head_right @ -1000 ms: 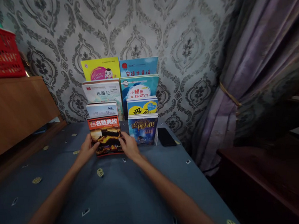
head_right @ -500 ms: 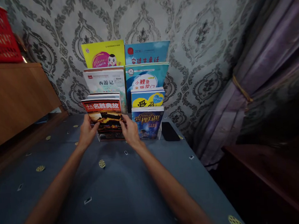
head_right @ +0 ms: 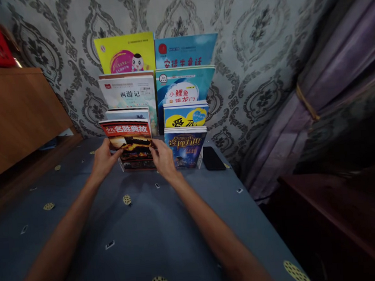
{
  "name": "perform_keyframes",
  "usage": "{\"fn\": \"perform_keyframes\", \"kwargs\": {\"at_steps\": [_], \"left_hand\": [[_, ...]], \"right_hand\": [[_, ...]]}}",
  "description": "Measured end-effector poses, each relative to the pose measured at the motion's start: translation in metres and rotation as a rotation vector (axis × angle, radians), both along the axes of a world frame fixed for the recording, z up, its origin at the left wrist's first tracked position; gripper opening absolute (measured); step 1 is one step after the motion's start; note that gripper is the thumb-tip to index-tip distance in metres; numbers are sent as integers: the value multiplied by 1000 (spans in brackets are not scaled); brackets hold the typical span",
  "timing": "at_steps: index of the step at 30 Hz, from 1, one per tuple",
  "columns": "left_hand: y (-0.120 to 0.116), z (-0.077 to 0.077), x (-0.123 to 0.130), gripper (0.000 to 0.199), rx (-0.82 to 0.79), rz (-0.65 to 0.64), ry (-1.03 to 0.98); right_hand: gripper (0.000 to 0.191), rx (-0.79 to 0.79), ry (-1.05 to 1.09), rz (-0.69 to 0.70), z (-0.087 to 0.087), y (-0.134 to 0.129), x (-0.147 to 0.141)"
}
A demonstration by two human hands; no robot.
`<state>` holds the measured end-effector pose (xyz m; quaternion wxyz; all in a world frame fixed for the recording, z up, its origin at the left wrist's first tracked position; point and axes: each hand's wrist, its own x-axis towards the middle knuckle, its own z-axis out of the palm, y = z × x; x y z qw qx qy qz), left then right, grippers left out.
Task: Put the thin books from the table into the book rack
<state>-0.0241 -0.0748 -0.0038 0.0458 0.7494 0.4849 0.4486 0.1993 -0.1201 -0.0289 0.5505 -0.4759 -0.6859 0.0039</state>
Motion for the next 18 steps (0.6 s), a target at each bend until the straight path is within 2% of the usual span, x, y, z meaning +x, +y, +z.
{"fn": "perform_keyframes", "kwargs": {"at_steps": [11,18], "left_hand": [[-3,3,-2,28,-27,52,136],[-4,0,0,29,-74,97,216]], "right_hand": [[15,-46,-133,-87,-2,2,3],[12,-209,-179,-204,-2,2,1]]}}
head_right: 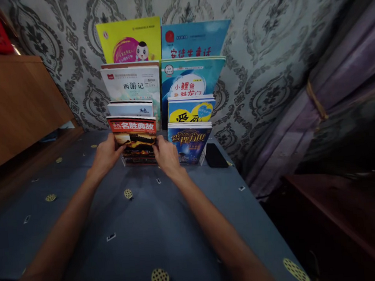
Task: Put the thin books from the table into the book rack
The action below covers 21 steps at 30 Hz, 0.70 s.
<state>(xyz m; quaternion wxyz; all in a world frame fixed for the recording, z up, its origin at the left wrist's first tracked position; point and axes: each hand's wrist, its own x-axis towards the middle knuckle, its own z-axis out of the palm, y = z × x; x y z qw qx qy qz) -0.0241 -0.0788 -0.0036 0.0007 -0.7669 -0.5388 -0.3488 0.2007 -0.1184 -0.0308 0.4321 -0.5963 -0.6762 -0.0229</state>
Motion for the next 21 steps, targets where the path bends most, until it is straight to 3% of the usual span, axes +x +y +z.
{"fn": "perform_keyframes", "kwargs": {"at_steps": [7,12,15,19,21], "left_hand": [[4,-9,-1,30,-7,11,9],[-5,2,1,34,-86,90,132],[-14,10,5,49,-89,128,177],[-21,16,10,83,91,94,111],[-24,18,11,88,153,57,99]], "right_hand": [[9,-171,-91,-70,3,-5,-6],[12,-268,-137,-104,12,-12,-10],[18,-329,-217,-138,18,-16,-12],[22,-393,-253,-148,26,-20,-14],[22,-404,-243,-144,27,-21,-14]]}}
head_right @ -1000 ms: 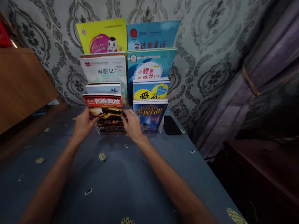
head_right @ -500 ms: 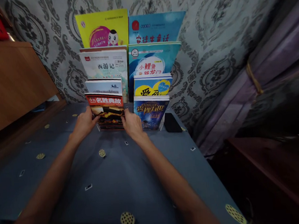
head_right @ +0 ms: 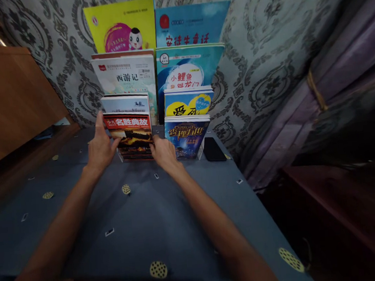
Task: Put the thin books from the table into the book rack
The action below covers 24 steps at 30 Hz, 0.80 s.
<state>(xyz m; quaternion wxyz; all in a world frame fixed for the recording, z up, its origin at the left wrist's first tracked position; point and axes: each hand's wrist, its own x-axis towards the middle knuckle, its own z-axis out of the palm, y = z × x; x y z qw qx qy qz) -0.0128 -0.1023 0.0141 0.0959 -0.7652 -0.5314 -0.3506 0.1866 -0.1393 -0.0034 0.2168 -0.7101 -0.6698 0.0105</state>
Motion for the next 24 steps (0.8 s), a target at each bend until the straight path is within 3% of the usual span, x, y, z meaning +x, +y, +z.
{"fn": "perform_keyframes", "kwargs": {"at_steps": [9,18,24], "left_hand": [[-9,14,-2,77,-45,64,103],[-5,9,-1,76,-52,51,109],[-7,11,1,72,-79,84,140]], "right_hand": [[24,17,15,20,-4,3,2],[25,9,24,21,-6,3,2],[28,-75,-12,9,-3,-1,0]]}}
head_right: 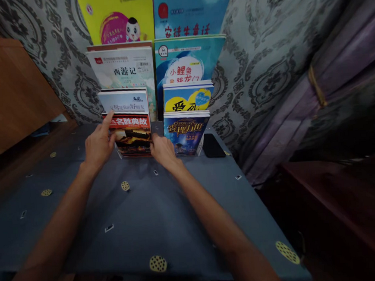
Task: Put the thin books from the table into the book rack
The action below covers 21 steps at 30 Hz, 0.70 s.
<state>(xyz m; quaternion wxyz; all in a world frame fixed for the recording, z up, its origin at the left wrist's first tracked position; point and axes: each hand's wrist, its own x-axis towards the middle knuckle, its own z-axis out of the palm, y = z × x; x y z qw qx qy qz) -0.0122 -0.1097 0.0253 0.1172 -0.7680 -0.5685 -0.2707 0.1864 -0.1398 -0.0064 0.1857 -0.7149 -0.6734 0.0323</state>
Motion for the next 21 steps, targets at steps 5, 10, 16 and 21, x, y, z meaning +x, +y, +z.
{"fn": "perform_keyframes", "kwargs": {"at_steps": [5,10,16,21], "left_hand": [[0,2,-2,70,-30,27,28],[-1,3,-2,69,-48,39,46],[1,0,-4,69,-27,27,37],[2,-1,-5,66,-3,11,17]], "right_hand": [[30,-34,-33,19,1,-2,-1],[26,-12,-18,42,2,-2,2],[41,216,118,11,17,-11,-3],[61,415,200,120,22,-12,-4]]}}
